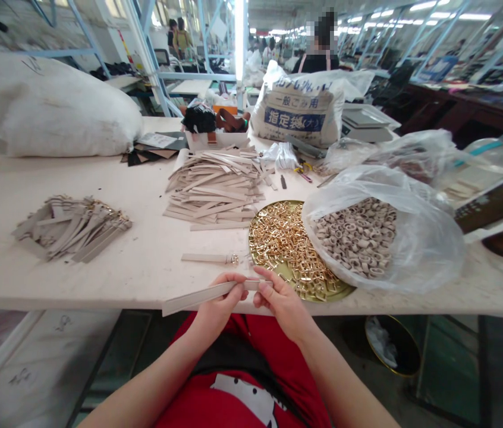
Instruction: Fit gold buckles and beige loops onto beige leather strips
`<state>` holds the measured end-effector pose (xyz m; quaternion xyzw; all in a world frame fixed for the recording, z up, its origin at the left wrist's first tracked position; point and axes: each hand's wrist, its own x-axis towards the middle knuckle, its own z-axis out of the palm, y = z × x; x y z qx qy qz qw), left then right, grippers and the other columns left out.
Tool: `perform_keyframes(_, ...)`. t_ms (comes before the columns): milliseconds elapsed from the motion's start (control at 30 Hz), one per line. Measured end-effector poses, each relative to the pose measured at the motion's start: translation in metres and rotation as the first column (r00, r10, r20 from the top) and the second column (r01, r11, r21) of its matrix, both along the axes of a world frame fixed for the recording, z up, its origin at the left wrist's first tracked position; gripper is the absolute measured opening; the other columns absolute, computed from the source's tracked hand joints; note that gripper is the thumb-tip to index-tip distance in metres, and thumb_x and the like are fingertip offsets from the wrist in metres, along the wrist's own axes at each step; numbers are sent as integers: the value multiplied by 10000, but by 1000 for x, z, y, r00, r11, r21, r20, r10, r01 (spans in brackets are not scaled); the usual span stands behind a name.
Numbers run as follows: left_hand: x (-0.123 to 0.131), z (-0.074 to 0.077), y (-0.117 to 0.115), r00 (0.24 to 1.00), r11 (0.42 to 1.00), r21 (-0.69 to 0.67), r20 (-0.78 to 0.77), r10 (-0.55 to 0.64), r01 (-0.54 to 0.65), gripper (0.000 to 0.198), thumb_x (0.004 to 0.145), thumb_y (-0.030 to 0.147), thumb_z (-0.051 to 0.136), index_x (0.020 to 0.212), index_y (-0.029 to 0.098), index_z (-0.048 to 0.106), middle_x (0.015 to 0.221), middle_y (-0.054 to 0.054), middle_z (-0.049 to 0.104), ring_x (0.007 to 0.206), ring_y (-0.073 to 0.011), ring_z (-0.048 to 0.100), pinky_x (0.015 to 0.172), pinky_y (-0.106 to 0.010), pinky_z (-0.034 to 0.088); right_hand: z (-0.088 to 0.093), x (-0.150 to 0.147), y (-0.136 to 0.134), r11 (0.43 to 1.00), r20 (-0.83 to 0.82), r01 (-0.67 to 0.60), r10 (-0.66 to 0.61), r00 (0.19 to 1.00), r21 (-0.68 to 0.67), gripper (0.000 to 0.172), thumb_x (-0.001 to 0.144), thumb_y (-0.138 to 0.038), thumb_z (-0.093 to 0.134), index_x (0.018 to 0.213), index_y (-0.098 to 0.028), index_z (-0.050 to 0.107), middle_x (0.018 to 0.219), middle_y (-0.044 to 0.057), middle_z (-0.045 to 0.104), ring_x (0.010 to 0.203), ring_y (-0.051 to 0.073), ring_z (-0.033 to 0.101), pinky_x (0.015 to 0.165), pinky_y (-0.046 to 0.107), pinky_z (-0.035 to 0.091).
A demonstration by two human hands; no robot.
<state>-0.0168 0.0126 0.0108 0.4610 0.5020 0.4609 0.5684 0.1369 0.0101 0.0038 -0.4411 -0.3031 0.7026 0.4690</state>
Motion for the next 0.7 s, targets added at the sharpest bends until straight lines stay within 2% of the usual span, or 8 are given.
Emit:
perform_keyframes(133,17,-5,-5,994,998,16,92,66,-68,141,762,274,547,852,173,585,743,-15,617,696,-133,565,702,-256,436,-5,-14,0,980,-202,155,-178,963,-125,197,664,-281,718,822,-216,620,720,-49,620,573,53,531,574,179,439)
perform_keyframes(300,18,-10,-11,996,996,47,48,72,-75,151,738,276,591,852,182,622,857,-38,635,806,-156,580,776,-274,442,-14,-18,-5,978,-281,153,-189,941,-145,155,674,-274,714,713,-189,590,645,-60,575,584,55,511,583,176,442)
perform_keyframes(367,8,-8,-9,994,999,12,103,-41,40,228,702,266,634,917,188,637,917,-52,640,858,-172,584,810,-292,440,-14,-11,-4,976,-282,154,-193,940,-156,160,668,-271,718,705,-182,590,613,-64,548,561,53,492,570,174,437)
perform_keyframes(433,-6,-3,-5,942,959,-118,253,-222,258,332,682,290,659,995,186,626,923,-73,649,845,-190,603,787,-314,458,-12,0,-1,975,-268,152,-192,944,-163,169,654,-267,728,712,-180,595,593,-68,529,535,51,471,545,172,425)
perform_keyframes(500,-16,2,-1,832,832,-263,426,-354,489,404,727,381,607,1072,172,590,914,-104,652,800,-198,624,719,-315,480,-11,7,-1,979,-237,136,-169,957,-151,179,640,-265,736,702,-178,594,571,-70,512,511,51,448,524,174,406)
perform_keyframes(567,-19,4,1,765,723,-325,479,-430,610,484,786,444,516,1181,164,506,896,-118,648,742,-180,632,656,-289,483,-11,7,-3,988,-152,114,-129,980,-102,180,641,-274,732,695,-173,594,560,-68,507,499,53,432,513,177,385)
perform_keyframes(633,-14,3,1,788,737,-308,377,-486,602,566,811,447,480,1289,163,377,781,-79,640,614,-130,609,565,-234,460,-11,0,-8,997,-32,73,-74,997,-12,171,672,-291,706,717,-168,596,568,-58,528,511,64,450,533,192,380)
perform_keyframes(700,-6,-1,-1,848,810,-256,212,-485,527,629,817,436,478,1346,169,266,635,-4,592,466,-80,525,466,-186,397,-12,-9,-13,998,67,7,-11,998,70,169,738,-332,637,769,-173,591,552,-49,542,521,88,481,565,222,389)
